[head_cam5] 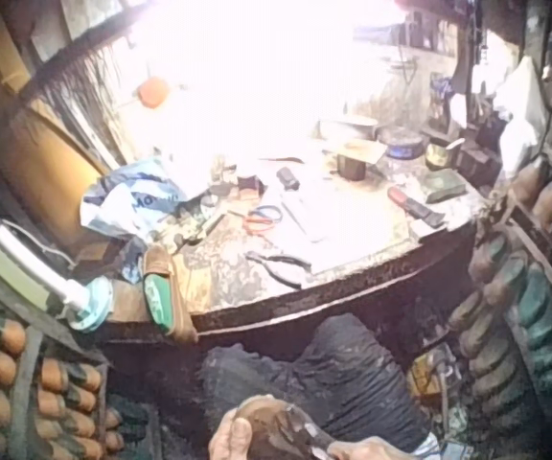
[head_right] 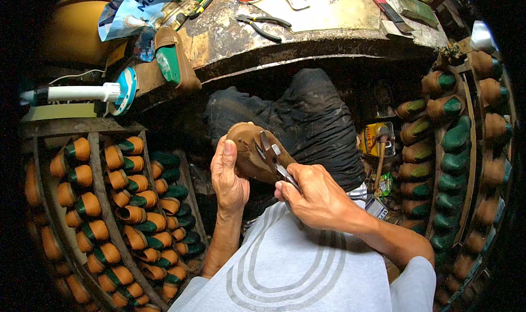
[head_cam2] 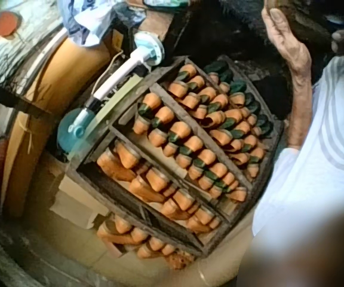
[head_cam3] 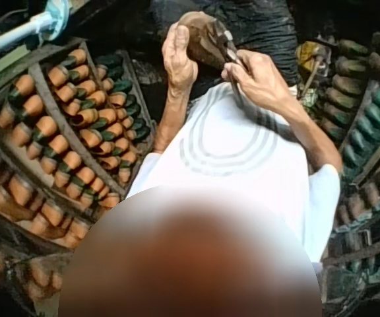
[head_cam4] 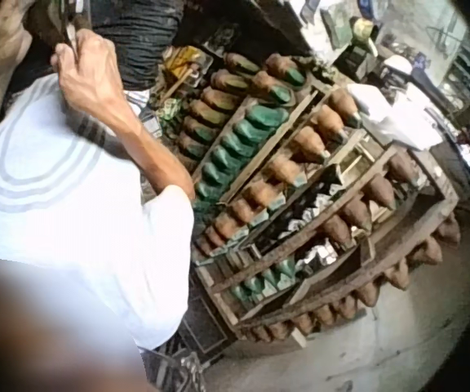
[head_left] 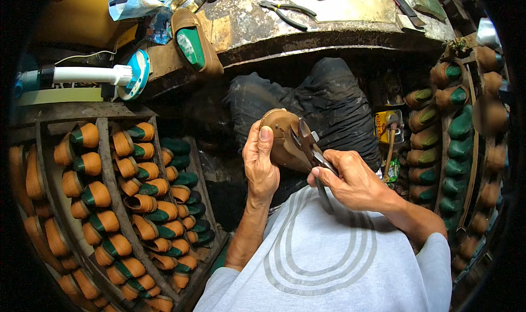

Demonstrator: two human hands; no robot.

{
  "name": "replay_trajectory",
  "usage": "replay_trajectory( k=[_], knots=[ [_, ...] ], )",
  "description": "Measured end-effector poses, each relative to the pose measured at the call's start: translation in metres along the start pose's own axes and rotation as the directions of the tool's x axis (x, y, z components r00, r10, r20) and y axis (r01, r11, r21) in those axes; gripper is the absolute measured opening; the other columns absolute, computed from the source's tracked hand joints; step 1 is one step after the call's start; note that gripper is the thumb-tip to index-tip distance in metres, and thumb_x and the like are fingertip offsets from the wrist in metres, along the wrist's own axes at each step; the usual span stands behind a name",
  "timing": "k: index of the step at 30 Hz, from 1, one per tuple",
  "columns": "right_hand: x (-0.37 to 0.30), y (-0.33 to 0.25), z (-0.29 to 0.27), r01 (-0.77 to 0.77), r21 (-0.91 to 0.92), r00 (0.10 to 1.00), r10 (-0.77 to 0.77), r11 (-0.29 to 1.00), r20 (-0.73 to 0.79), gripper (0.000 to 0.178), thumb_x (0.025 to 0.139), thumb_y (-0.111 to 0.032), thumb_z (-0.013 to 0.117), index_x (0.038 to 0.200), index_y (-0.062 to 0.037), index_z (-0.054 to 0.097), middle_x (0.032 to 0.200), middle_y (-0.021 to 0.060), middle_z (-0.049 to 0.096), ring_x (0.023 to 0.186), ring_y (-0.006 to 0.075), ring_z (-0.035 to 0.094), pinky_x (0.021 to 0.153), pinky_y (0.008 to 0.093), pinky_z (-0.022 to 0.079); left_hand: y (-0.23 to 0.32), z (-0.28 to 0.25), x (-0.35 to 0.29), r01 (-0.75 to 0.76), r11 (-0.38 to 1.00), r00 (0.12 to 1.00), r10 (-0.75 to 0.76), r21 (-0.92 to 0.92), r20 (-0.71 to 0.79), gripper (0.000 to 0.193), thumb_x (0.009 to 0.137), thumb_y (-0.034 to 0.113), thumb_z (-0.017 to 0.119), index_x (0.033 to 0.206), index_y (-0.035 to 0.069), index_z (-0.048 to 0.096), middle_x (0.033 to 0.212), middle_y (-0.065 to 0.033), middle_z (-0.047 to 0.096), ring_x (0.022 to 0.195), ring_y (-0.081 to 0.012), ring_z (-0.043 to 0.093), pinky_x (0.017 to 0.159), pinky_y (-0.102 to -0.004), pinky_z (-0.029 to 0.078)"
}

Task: The person uses a hammer and pliers to tap and adjust the sole and heel of a brown loafer with a green heel. They repeatedly reposition the shoe, tap along the sole edge, and use pliers to press or align parts of the sole. The person then picks up a second matching loafer and continues similar tapping and pressing actions on its sole and heel.

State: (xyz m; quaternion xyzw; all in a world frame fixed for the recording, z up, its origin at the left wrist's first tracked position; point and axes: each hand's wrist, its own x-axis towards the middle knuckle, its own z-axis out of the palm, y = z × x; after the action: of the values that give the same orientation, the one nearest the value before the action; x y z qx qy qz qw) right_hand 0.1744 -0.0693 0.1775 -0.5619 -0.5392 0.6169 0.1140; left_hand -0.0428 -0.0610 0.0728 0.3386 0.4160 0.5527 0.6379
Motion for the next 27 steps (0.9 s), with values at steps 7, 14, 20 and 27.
replay_trajectory(
  k=[7,14,20,27],
  knots=[
    [-0.015,0.007,0.015,-0.042,0.224,0.997,0.028,0.974,0.066,0.042,0.12,-0.027,0.065,0.095,0.0064,0.064,0.07,0.0193,0.072,0.063,0.0315,0.079,0.059,0.0477,0.055,-0.004,-0.006,-0.017,-0.037,0.998,0.999,0.037,-0.059,0.0,0.049,0.126,0.035,0.056,0.157,-0.003,0.063,0.151,-0.0163,0.075,0.137,-0.0212,0.072,0.123,-0.0388,0.055],
    [-0.025,0.026,0.036,0.081,0.014,0.995,-0.08,0.997,-0.067,0.037,0.118,-0.019,0.067,0.093,0.004,0.054,0.062,0.027,0.06,0.059,0.0486,0.068,0.055,0.055,0.047,-0.003,-0.005,-0.02,-0.05,0.999,0.998,0.05,-0.003,0.03,0.052,0.125,0.037,0.057,0.157,-0.003,0.062,0.153,-0.0188,0.074,0.14,-0.0237,0.072,0.123,-0.0409,0.055],
    [-0.022,0.048,0.054,0.151,-0.13,0.974,-0.17,0.98,-0.152,0.035,0.116,-0.019,0.069,0.095,0.0035,0.053,0.065,0.0278,0.064,0.061,0.0519,0.069,0.058,0.0593,0.053,-0.001,-0.006,-0.018,-0.022,1.0,0.999,0.023,-0.01,0.048,0.054,0.124,0.039,0.059,0.157,-0.004,0.062,0.153,-0.0199,0.074,0.14,-0.0255,0.071,0.123,-0.0421,0.054],
    [-0.02,0.056,0.06,0.179,-0.208,0.966,-0.212,0.962,-0.149,0.032,0.114,-0.017,0.072,0.096,0.0016,0.053,0.068,0.0284,0.065,0.062,0.0516,0.069,0.059,0.0588,0.054,0.016,0.01,-0.007,0.068,0.967,0.996,-0.078,0.245,0.032,0.047,0.114,0.035,0.081,0.142,-0.002,0.071,0.134,-0.015,0.081,0.121,-0.0199,0.077,0.108,-0.0358,0.061]
  ],
)
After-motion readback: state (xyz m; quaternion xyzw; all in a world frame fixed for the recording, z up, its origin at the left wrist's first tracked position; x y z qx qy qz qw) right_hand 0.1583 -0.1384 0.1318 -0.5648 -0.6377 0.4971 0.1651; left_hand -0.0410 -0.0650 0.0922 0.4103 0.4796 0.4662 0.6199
